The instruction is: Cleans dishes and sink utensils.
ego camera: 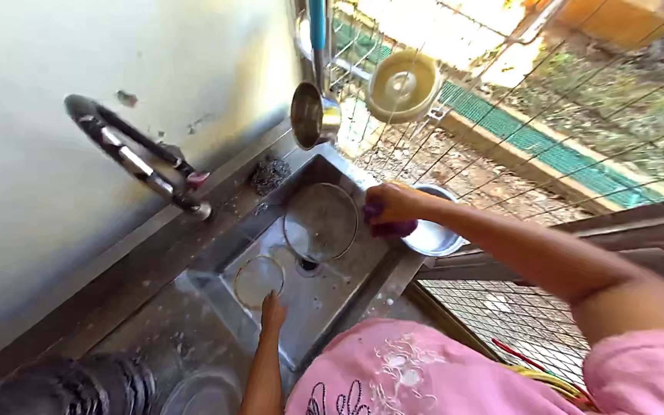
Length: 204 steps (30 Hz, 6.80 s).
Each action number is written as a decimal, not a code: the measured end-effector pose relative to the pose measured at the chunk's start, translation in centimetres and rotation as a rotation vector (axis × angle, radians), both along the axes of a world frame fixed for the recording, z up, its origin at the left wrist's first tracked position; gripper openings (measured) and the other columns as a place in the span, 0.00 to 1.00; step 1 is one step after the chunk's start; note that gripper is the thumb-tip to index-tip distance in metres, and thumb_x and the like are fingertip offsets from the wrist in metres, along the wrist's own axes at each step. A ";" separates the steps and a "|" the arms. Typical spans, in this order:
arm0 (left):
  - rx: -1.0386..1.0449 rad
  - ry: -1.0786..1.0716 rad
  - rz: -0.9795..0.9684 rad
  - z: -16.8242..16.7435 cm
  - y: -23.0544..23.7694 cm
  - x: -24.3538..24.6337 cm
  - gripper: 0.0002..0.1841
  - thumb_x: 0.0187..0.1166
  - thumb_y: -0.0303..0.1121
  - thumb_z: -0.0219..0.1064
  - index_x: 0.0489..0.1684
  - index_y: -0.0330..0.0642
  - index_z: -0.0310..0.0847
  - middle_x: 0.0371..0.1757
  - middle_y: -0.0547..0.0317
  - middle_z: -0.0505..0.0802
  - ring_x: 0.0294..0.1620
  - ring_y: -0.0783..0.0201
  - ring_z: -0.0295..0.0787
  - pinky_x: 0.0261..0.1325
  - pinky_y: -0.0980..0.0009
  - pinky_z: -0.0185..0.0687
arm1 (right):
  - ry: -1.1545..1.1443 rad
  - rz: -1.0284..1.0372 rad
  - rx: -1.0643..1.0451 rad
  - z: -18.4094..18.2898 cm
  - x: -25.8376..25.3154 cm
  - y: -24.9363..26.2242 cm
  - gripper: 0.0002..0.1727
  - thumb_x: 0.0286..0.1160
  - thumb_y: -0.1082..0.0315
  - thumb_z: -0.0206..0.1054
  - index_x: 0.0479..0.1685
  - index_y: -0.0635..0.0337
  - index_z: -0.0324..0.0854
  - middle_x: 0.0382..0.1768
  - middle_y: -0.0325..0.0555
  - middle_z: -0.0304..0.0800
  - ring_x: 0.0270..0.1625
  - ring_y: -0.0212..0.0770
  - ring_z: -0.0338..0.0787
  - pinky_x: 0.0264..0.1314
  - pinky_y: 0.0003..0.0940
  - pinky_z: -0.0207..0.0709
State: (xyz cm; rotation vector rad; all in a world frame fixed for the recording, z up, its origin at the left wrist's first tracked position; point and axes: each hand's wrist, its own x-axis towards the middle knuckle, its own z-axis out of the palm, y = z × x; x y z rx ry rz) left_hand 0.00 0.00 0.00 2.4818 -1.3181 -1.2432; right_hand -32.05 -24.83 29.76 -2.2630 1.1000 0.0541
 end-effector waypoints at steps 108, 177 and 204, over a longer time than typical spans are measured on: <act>-0.244 0.370 -0.123 24.8 -3.3 -1.4 0.31 0.92 0.38 0.54 0.90 0.29 0.54 0.76 0.31 0.81 0.78 0.41 0.77 0.85 0.48 0.64 | 0.054 0.424 0.448 -4.4 14.4 3.2 0.21 0.69 0.69 0.79 0.53 0.78 0.83 0.52 0.69 0.88 0.57 0.57 0.86 0.69 0.57 0.74; -0.477 0.075 0.499 12.2 -1.3 -2.4 0.19 0.84 0.24 0.55 0.66 0.18 0.78 0.61 0.25 0.88 0.67 0.38 0.85 0.77 0.46 0.71 | -0.637 -0.191 0.478 -18.9 20.9 18.1 0.35 0.73 0.71 0.65 0.86 0.66 0.68 0.89 0.73 0.54 0.92 0.73 0.53 0.88 0.75 0.46; -0.364 0.045 0.216 13.0 -1.8 -6.2 0.26 0.69 0.28 0.77 0.60 0.15 0.77 0.49 0.26 0.91 0.53 0.35 0.91 0.63 0.42 0.82 | -0.826 -0.265 0.100 -25.8 17.3 9.1 0.24 0.83 0.61 0.56 0.44 0.76 0.90 0.53 0.68 0.93 0.67 0.62 0.88 0.83 0.54 0.68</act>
